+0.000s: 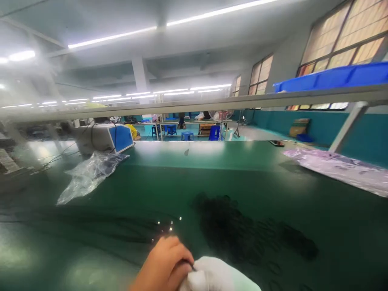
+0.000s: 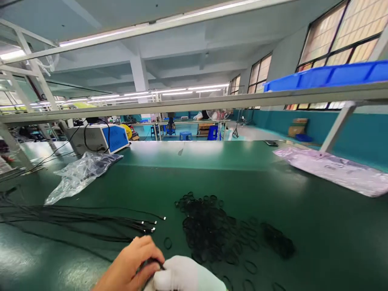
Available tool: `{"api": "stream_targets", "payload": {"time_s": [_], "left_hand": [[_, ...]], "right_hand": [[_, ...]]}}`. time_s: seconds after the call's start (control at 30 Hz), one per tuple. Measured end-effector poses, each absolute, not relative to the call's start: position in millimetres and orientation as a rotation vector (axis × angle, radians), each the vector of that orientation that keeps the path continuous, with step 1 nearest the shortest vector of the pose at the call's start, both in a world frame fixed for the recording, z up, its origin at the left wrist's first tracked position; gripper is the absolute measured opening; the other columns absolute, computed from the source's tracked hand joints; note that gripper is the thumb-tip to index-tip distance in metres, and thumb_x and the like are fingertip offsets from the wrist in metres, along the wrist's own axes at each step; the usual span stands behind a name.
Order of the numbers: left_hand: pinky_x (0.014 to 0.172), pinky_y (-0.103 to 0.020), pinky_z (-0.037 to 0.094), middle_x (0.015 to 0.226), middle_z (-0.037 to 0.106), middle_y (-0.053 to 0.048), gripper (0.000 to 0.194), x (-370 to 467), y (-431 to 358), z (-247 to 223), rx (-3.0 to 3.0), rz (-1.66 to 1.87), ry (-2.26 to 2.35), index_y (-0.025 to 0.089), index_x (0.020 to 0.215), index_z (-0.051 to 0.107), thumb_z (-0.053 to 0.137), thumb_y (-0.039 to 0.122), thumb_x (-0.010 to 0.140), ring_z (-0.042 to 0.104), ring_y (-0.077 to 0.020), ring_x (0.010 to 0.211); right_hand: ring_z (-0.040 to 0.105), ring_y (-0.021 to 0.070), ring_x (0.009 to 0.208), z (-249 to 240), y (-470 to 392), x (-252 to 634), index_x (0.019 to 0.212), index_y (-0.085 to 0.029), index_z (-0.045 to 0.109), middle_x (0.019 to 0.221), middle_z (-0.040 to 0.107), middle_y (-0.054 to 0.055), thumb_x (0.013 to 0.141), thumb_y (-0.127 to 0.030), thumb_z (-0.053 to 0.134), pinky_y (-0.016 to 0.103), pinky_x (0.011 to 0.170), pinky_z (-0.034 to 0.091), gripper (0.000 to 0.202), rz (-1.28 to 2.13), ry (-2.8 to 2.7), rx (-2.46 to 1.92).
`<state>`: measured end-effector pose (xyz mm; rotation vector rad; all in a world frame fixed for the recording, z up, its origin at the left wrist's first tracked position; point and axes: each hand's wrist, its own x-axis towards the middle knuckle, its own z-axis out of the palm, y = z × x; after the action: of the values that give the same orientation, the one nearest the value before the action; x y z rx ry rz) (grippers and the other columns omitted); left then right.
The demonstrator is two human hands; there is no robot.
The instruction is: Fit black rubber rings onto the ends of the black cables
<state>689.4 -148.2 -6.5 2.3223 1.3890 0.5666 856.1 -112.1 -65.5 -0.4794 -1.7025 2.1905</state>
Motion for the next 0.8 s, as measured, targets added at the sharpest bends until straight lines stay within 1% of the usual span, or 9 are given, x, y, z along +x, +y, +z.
{"api": "stream_targets", "payload": {"time_s": [0.07, 0.1, 0.2, 0.3, 0.43, 0.53, 0.6, 0.7, 0.8], "left_hand": [[0.081, -0.026, 0.039, 0.089, 0.065, 0.002, 0.020, 702, -138, 13, 2.235, 0.511, 1.375, 0.027, 0.082, 0.068, 0.051, 0.018, 0.084, 0.056, -0.0157, 0.088], [0.082, -0.025, 0.038, 0.088, 0.064, 0.003, 0.020, 708, -134, 20, 2.215, 0.478, 1.365, 0.027, 0.079, 0.068, 0.051, 0.016, 0.083, 0.055, -0.0152, 0.088], [0.084, -0.025, 0.036, 0.087, 0.063, 0.004, 0.023, 716, -124, 32, 2.199, 0.431, 1.272, 0.027, 0.077, 0.067, 0.050, 0.014, 0.083, 0.054, -0.0134, 0.088], [0.085, -0.024, 0.036, 0.089, 0.062, 0.004, 0.024, 715, -119, 33, 2.214, 0.468, 1.165, 0.028, 0.081, 0.067, 0.047, 0.016, 0.087, 0.053, -0.0136, 0.090], [0.085, -0.024, 0.036, 0.089, 0.061, 0.003, 0.022, 715, -114, 31, 2.234, 0.509, 1.102, 0.027, 0.080, 0.068, 0.049, 0.017, 0.086, 0.053, -0.0133, 0.089], [0.083, -0.024, 0.037, 0.087, 0.062, 0.003, 0.020, 718, -111, 21, 2.226, 0.567, 1.091, 0.027, 0.080, 0.068, 0.051, 0.018, 0.086, 0.055, -0.0133, 0.086], [0.083, -0.025, 0.040, 0.087, 0.064, 0.002, 0.023, 715, -108, 7, 2.242, 0.607, 1.093, 0.027, 0.084, 0.069, 0.047, 0.022, 0.088, 0.057, -0.0143, 0.086], [0.084, -0.029, 0.043, 0.095, 0.068, -0.001, 0.031, 696, -102, -24, 2.352, 0.616, 1.260, 0.027, 0.097, 0.068, 0.038, 0.025, 0.092, 0.060, -0.0178, 0.090], [0.083, -0.032, 0.047, 0.104, 0.069, -0.004, 0.033, 670, -102, -50, 2.394, 0.532, 1.656, 0.027, 0.100, 0.068, 0.036, 0.025, 0.092, 0.062, -0.0219, 0.095]], "right_hand": [[0.058, 0.0126, 0.065, -79, -116, 860, 0.085, -0.005, 0.065, 0.077, 0.065, 0.007, 0.082, -0.051, 0.056, 0.024, 0.059, 0.043, 0.047, 2.282, -1.442, -0.447], [0.059, 0.0132, 0.064, -83, -118, 862, 0.085, -0.002, 0.066, 0.075, 0.066, 0.009, 0.078, -0.052, 0.059, 0.024, 0.059, 0.042, 0.050, 2.342, -1.293, -0.424], [0.063, 0.0169, 0.070, -83, -123, 865, 0.094, 0.003, 0.068, 0.078, 0.068, 0.014, 0.072, -0.046, 0.062, 0.025, 0.064, 0.043, 0.054, 2.458, -1.039, -0.332], [0.061, 0.0159, 0.071, -76, -121, 867, 0.095, 0.005, 0.068, 0.080, 0.067, 0.014, 0.070, -0.038, 0.059, 0.023, 0.063, 0.041, 0.050, 2.410, -1.086, -0.268], [0.060, 0.0135, 0.071, -76, -121, 868, 0.094, 0.002, 0.069, 0.084, 0.068, 0.013, 0.071, -0.030, 0.055, 0.019, 0.058, 0.037, 0.042, 2.406, -1.145, -0.254], [0.062, 0.0145, 0.071, -77, -124, 867, 0.093, 0.001, 0.069, 0.084, 0.070, 0.013, 0.072, -0.026, 0.057, 0.019, 0.058, 0.038, 0.037, 2.356, -1.182, -0.313], [0.063, 0.0148, 0.069, -73, -126, 868, 0.090, 0.001, 0.070, 0.080, 0.070, 0.013, 0.074, -0.035, 0.062, 0.021, 0.060, 0.041, 0.040, 2.322, -1.151, -0.312], [0.066, 0.0164, 0.068, -58, -125, 878, 0.090, -0.002, 0.068, 0.077, 0.070, 0.012, 0.071, -0.051, 0.069, 0.024, 0.063, 0.044, 0.053, 2.275, -1.024, -0.153], [0.067, 0.0197, 0.075, -39, -120, 896, 0.097, -0.014, 0.060, 0.083, 0.068, 0.005, 0.075, -0.054, 0.065, 0.032, 0.069, 0.047, 0.047, 2.248, -0.841, -0.020]]}}
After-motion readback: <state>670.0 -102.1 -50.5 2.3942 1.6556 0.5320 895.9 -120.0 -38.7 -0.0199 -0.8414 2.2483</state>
